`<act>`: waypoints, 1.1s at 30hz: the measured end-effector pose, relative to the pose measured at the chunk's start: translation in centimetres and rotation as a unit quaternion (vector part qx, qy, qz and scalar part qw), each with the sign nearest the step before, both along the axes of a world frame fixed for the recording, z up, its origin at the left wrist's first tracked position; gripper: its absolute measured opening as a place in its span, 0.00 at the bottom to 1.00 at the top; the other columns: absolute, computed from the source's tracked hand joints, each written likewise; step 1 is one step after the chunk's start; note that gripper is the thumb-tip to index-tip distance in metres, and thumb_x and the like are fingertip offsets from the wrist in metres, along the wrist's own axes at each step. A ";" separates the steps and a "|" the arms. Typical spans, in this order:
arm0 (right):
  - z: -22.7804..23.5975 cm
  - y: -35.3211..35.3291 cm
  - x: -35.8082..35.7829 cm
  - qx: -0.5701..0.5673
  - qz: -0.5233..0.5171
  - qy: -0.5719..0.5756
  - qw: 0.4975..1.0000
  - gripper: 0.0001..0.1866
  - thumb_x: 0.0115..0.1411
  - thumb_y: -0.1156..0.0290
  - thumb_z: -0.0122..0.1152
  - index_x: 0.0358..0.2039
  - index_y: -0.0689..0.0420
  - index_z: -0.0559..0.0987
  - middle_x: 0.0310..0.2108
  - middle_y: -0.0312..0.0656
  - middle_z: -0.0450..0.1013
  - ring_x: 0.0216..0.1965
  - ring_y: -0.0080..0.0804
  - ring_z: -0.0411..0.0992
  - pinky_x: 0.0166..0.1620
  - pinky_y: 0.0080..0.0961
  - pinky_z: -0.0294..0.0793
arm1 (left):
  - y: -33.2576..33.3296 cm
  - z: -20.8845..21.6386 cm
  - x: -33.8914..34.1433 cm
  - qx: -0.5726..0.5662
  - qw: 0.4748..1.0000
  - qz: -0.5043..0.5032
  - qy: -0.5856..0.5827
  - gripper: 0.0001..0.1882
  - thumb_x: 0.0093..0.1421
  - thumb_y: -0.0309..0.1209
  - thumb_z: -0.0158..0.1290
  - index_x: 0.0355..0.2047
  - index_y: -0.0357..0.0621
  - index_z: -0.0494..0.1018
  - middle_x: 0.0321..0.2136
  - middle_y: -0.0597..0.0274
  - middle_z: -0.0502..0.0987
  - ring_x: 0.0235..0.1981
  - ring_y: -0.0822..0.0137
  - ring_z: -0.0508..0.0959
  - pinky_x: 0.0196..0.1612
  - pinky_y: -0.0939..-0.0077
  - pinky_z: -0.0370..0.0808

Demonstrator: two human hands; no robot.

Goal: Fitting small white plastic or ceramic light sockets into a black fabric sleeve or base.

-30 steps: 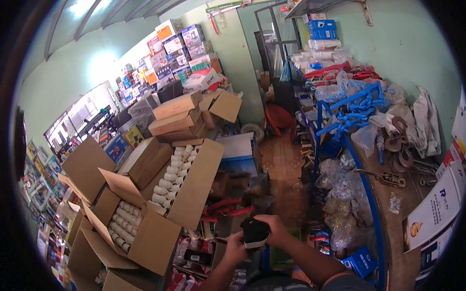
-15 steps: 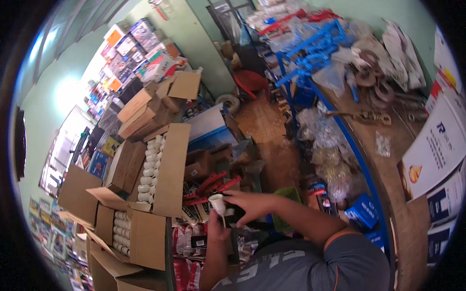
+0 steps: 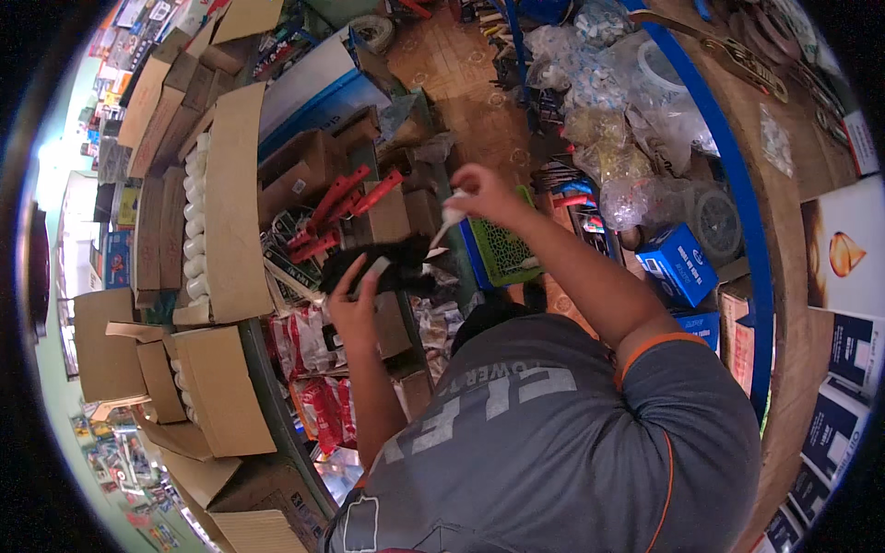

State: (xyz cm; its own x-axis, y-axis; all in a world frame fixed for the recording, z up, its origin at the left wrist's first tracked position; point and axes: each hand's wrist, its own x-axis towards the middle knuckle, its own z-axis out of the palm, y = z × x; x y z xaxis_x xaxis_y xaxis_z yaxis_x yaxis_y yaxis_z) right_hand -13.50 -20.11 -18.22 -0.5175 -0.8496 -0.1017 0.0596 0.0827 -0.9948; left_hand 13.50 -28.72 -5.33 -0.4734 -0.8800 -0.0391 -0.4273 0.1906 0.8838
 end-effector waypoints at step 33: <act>-30.0 3.3 -2.0 0.395 -0.104 -0.195 0.892 0.16 0.61 0.61 0.62 0.46 0.55 0.79 0.33 0.39 0.77 0.28 0.34 0.75 0.27 0.32 0.76 | 0.5 1.1 13.5 -0.088 0.990 0.081 -0.070 0.29 0.54 0.26 0.64 0.58 0.43 0.72 0.46 0.47 0.80 0.47 0.59 0.80 0.52 0.67 0.75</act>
